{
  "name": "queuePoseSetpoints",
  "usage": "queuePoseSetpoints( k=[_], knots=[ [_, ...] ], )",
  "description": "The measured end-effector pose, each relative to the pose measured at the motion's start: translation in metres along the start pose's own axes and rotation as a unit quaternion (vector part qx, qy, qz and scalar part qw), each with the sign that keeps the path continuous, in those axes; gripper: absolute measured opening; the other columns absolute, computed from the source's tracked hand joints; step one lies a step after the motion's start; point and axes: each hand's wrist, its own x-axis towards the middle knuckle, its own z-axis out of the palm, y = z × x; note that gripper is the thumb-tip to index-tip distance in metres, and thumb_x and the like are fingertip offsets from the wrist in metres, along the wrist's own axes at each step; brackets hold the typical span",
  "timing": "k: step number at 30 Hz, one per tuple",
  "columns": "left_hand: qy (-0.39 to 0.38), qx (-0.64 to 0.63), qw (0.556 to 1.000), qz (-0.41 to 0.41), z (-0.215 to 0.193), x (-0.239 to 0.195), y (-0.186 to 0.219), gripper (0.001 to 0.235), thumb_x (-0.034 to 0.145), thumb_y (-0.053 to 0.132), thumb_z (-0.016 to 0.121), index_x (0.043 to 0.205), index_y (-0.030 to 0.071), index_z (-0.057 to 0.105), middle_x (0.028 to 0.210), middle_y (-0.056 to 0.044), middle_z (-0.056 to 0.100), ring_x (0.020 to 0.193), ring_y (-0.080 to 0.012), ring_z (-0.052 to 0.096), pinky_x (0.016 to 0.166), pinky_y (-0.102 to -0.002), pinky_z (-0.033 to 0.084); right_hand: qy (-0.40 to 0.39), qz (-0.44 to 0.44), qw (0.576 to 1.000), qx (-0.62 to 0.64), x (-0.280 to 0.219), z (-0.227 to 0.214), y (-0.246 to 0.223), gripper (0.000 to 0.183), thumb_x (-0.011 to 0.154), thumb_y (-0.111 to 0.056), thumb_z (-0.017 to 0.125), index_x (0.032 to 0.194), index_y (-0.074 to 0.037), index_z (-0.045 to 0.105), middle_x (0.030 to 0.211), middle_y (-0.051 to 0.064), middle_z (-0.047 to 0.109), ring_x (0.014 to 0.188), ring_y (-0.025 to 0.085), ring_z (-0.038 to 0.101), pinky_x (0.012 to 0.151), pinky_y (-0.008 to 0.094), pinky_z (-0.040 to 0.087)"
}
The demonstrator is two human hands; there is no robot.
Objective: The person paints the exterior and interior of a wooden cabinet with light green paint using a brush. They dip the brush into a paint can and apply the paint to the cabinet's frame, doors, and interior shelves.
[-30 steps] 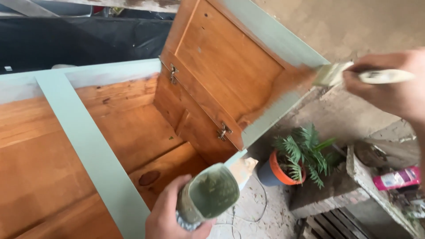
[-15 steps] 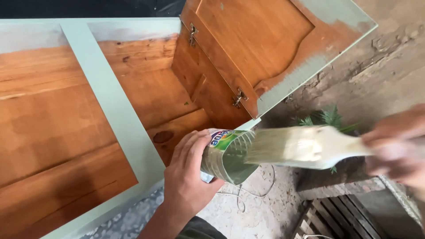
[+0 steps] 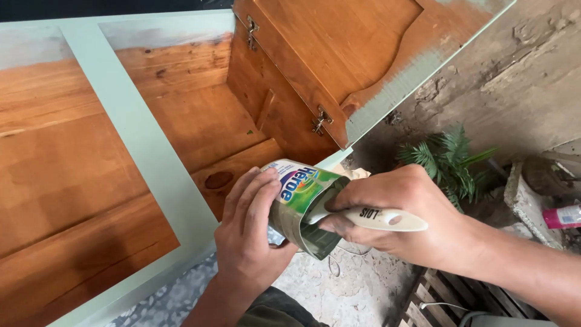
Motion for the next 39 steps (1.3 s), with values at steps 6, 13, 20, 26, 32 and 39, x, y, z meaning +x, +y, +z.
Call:
queuePoseSetpoints(
  k=[6, 13, 20, 26, 32, 39],
  knots=[
    [-0.009, 0.0, 1.0, -0.004, 0.004, 0.001, 0.0, 0.061, 0.082, 0.019, 0.09, 0.128, 0.002, 0.054, 0.134, -0.014, 0.063, 0.13, -0.0378, 0.061, 0.106, -0.044, 0.058, -0.04, -0.01, 0.999, 0.011, 0.003, -0.01, 0.0, 0.018, 0.085, -0.025, 0.076, 0.087, -0.008, 0.074, 0.074, 0.002, 0.077, 0.052, 0.011, 0.073, 0.046, 0.025, 0.059],
    [-0.053, 0.05, 0.996, -0.047, 0.015, -0.001, -0.009, 0.07, 0.064, 0.012, 0.089, 0.127, 0.004, 0.059, 0.133, -0.01, 0.065, 0.126, -0.0328, 0.062, 0.102, -0.041, 0.056, -0.049, 0.021, 0.996, -0.076, 0.005, -0.041, -0.008, 0.01, 0.086, -0.008, 0.066, 0.076, -0.01, 0.068, 0.064, -0.002, 0.069, 0.043, 0.012, 0.058, 0.041, 0.026, 0.047],
    [-0.122, 0.048, 0.985, -0.11, 0.034, -0.001, -0.016, 0.082, 0.061, 0.018, 0.089, 0.135, 0.01, 0.055, 0.137, -0.007, 0.063, 0.129, -0.03, 0.058, 0.098, -0.042, 0.054, -0.066, 0.063, 0.993, -0.077, -0.023, -0.066, 0.013, 0.01, 0.087, -0.007, 0.067, 0.082, -0.009, 0.075, 0.078, 0.004, 0.083, 0.052, 0.006, 0.084, 0.037, 0.01, 0.07],
    [-0.12, 0.009, 0.965, -0.234, 0.04, 0.011, -0.02, 0.082, 0.058, 0.028, 0.093, 0.131, 0.014, 0.058, 0.13, -0.005, 0.067, 0.12, -0.0277, 0.062, 0.09, -0.047, 0.054, 0.118, 0.134, 0.983, -0.033, -0.055, -0.123, 0.054, 0.034, 0.081, -0.028, 0.066, 0.102, -0.003, 0.069, 0.084, 0.005, 0.077, 0.06, 0.006, 0.074, 0.047, 0.013, 0.058],
    [-0.105, -0.012, 0.974, -0.201, 0.041, 0.005, -0.019, 0.082, 0.06, 0.028, 0.093, 0.131, 0.009, 0.058, 0.131, -0.009, 0.067, 0.119, -0.0282, 0.064, 0.091, -0.045, 0.056, 0.244, 0.228, 0.933, -0.132, -0.031, -0.138, 0.122, 0.01, 0.11, 0.006, 0.073, 0.119, 0.006, 0.07, 0.088, 0.017, 0.068, 0.069, 0.017, 0.065, 0.058, 0.023, 0.05],
    [-0.109, -0.028, 0.967, -0.23, 0.044, -0.003, -0.017, 0.084, 0.057, 0.024, 0.09, 0.133, 0.014, 0.058, 0.134, -0.004, 0.065, 0.123, -0.0244, 0.061, 0.096, -0.043, 0.053, 0.197, 0.41, 0.863, -0.219, -0.055, -0.251, 0.259, 0.027, 0.119, -0.018, 0.052, 0.137, 0.001, 0.057, 0.104, 0.015, 0.06, 0.079, 0.024, 0.051, 0.062, 0.038, 0.041]
  ],
)
